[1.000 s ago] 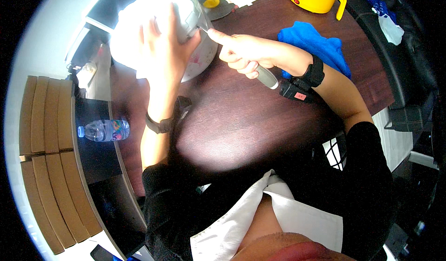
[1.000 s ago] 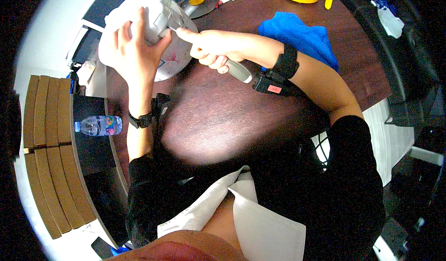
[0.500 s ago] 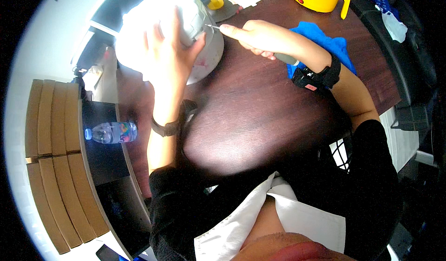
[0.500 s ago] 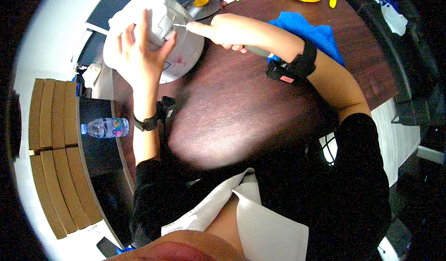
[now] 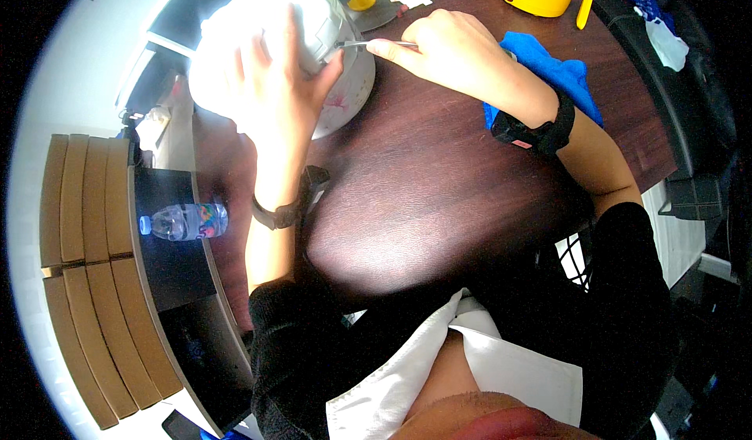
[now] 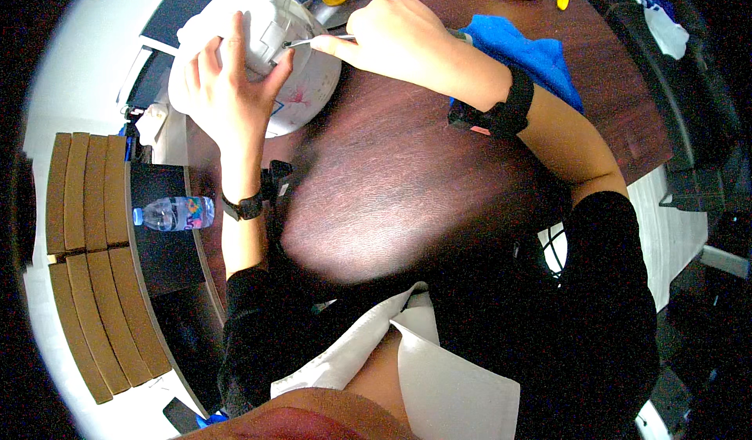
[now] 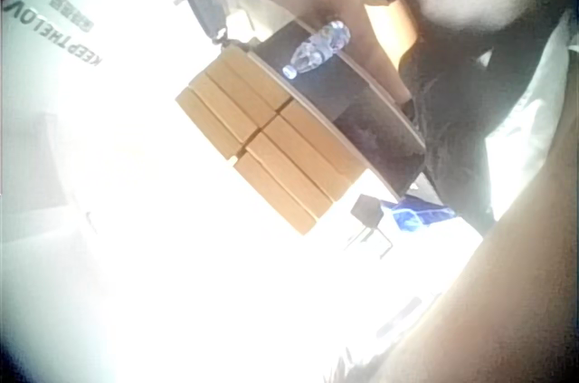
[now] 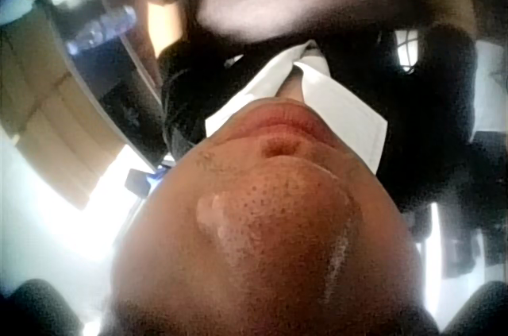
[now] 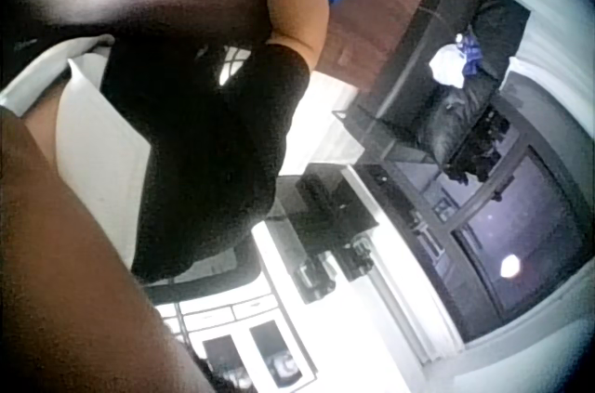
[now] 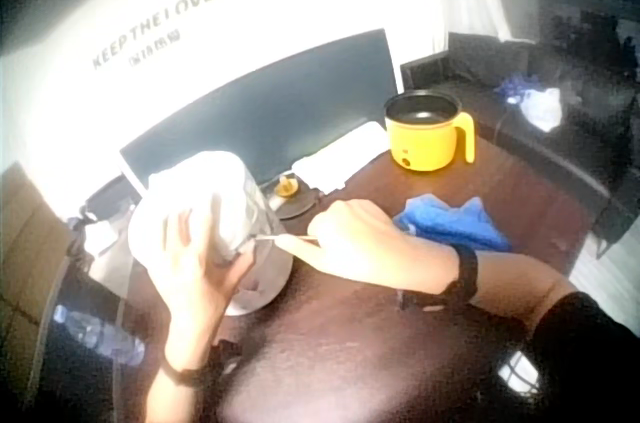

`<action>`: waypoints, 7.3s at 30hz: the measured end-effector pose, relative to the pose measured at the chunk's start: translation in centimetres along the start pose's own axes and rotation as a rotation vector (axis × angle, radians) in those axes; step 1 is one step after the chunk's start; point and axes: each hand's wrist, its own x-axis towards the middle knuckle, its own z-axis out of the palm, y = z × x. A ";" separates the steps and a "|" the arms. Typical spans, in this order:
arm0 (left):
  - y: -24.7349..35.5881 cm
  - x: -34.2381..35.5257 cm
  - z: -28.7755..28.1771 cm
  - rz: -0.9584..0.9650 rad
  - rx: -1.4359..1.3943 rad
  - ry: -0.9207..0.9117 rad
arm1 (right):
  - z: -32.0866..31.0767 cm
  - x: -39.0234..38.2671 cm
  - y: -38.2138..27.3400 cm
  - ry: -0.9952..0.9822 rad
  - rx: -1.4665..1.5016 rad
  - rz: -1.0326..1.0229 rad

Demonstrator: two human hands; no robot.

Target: The person wipes a white appliance with a blue cloth, then uses a screwdriver to remove screws from the appliance and its lid. The person manipulates the appliance and lid while unscrewing components.

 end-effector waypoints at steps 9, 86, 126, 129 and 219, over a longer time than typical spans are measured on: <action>0.1 0.0 0.0 -0.020 -0.007 -0.035 | -0.5 0.5 -0.2 0.021 -0.113 -0.074; -1.0 0.2 -0.9 -0.119 0.026 -0.116 | 4.4 -1.1 10.4 -0.487 1.894 1.127; -11.1 -3.3 1.4 0.022 0.070 -0.189 | 8.4 -2.9 12.7 -0.562 1.784 1.081; -11.2 -3.6 1.6 -0.001 0.065 -0.192 | 8.5 -2.8 12.6 -0.563 1.785 1.077; 3.3 -0.2 11.2 -0.747 -2.231 -0.778 | 2.2 -1.7 7.4 -0.296 0.265 0.188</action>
